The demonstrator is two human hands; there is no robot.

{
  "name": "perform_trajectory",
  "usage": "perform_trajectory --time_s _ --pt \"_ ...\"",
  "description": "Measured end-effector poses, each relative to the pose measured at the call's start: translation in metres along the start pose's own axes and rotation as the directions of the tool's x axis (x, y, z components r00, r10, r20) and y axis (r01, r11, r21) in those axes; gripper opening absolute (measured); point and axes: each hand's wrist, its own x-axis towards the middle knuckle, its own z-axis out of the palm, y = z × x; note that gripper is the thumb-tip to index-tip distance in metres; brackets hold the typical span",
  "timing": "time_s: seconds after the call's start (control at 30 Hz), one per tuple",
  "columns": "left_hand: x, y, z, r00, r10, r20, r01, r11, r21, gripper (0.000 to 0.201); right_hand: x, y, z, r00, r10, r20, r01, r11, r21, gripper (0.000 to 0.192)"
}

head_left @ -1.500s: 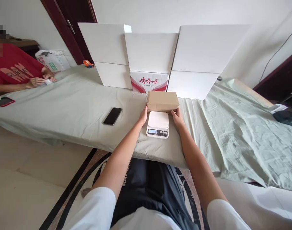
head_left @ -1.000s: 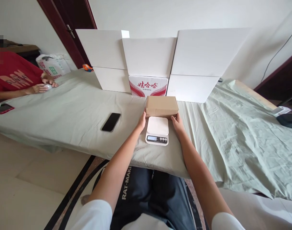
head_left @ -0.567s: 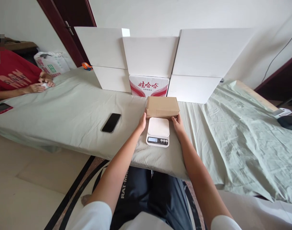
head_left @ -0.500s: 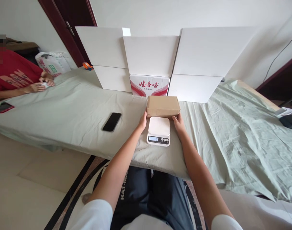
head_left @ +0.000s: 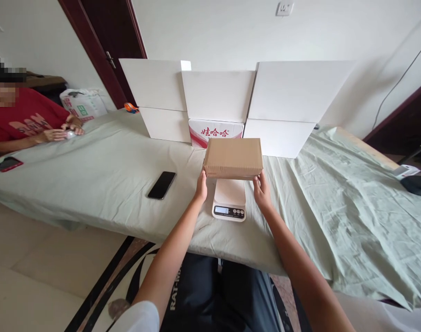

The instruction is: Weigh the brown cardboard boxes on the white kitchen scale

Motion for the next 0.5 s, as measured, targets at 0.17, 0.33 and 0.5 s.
perform_trajectory --time_s 0.17,0.33,0.5 --pt "-0.035 0.021 -0.012 0.988 0.15 -0.042 -0.145 0.984 0.104 0.083 -0.042 -0.011 -0.014 0.998 0.028 -0.048 -0.029 0.999 -0.021 0.058" --pt "-0.051 0.011 -0.017 0.973 0.118 -0.2 -0.085 0.983 0.163 0.073 -0.062 0.001 -0.011 0.993 0.077 -0.085 -0.08 0.996 -0.03 0.062" --pt "-0.049 0.002 -0.019 0.964 0.137 -0.229 -0.092 0.976 0.198 0.068 -0.065 0.009 -0.005 0.986 0.093 -0.138 -0.096 0.995 -0.013 0.062"
